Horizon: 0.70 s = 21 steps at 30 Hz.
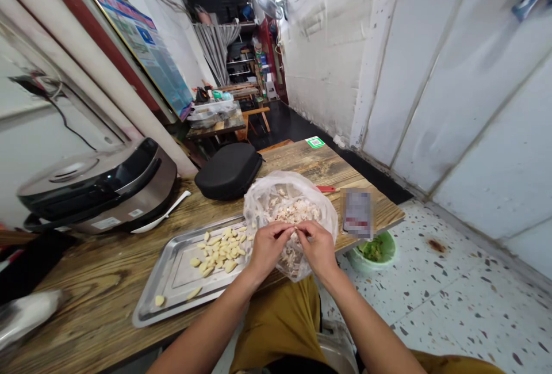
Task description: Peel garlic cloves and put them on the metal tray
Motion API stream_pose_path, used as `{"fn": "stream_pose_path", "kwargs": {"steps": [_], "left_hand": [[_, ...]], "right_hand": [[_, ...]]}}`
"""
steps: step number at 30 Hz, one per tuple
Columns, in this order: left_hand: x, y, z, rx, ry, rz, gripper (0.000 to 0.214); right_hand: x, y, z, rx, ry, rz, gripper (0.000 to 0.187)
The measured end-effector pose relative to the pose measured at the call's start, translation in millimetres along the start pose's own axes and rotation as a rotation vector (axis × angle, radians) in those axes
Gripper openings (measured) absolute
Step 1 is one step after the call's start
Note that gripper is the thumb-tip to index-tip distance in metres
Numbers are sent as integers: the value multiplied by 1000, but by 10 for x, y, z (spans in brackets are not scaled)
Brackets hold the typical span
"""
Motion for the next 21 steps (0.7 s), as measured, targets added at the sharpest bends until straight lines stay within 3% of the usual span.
{"fn": "stream_pose_path", "kwargs": {"steps": [8, 14, 21], "left_hand": [[5, 30, -18, -85, -23, 95, 21], [-24, 10, -31, -159, -10, 172, 20], [-40, -31, -13, -98, 61, 172, 17]], "right_hand": [[-20, -32, -4, 167, 20, -160, 14], [-28, -43, -15, 180, 8, -178, 17], [-40, -58, -17, 137, 11, -83, 17]]}}
Point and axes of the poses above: each hand's wrist, its own z-axis towards the middle knuckle, its own x-axis out of the back of the hand, y = z × x, the point moved 1 cm from there along z, towards the middle knuckle, and after that the axes turned 7 degrees about -y, right-handed, at the moved point
